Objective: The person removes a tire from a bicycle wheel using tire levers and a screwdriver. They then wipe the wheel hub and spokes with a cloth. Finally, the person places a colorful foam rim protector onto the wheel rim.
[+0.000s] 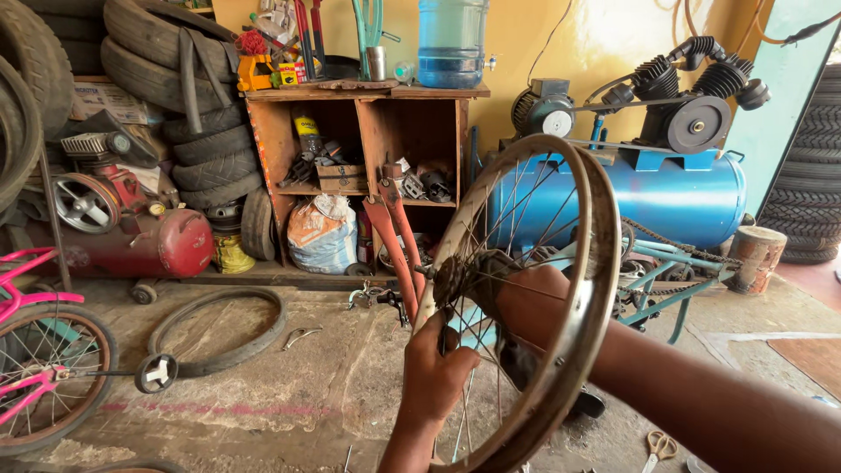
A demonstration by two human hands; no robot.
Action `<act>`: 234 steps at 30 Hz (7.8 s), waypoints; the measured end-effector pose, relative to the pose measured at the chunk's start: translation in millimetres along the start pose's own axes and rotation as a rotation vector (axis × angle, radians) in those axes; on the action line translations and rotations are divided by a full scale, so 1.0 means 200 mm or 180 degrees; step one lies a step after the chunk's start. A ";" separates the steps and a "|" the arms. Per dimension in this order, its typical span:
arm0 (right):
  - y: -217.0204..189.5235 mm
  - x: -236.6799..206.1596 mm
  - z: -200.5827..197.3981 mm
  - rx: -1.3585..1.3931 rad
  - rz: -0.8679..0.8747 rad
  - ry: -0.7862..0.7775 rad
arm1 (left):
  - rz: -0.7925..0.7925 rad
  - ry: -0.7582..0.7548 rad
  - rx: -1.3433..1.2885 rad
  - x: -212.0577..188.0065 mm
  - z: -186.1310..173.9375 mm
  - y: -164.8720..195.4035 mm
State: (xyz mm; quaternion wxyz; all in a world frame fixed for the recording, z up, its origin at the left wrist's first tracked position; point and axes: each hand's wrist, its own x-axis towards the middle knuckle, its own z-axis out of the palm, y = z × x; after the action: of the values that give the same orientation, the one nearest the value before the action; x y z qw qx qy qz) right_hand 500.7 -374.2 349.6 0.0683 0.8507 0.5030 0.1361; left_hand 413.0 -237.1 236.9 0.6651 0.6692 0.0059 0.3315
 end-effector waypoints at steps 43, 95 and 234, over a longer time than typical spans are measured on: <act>0.46 0.15 0.43 0.4660 -0.0179 0.1890 | -0.2015 -0.0568 -0.0752 0.02 -0.13 -0.14; 0.00 0.10 -0.13 -0.0066 -0.0191 -0.0499 | -0.0426 -0.0181 -0.1463 0.15 -0.18 -0.59; 0.24 -0.12 0.42 0.0808 0.1125 0.1612 | 0.1704 0.1338 0.3263 -0.02 0.00 0.01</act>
State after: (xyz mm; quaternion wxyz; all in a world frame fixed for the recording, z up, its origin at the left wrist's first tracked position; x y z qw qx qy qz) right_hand 554.9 -417.2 277.5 -0.1901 0.8657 0.3616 0.2892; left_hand 408.4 -238.8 235.7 0.1370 0.8023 0.1272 0.5668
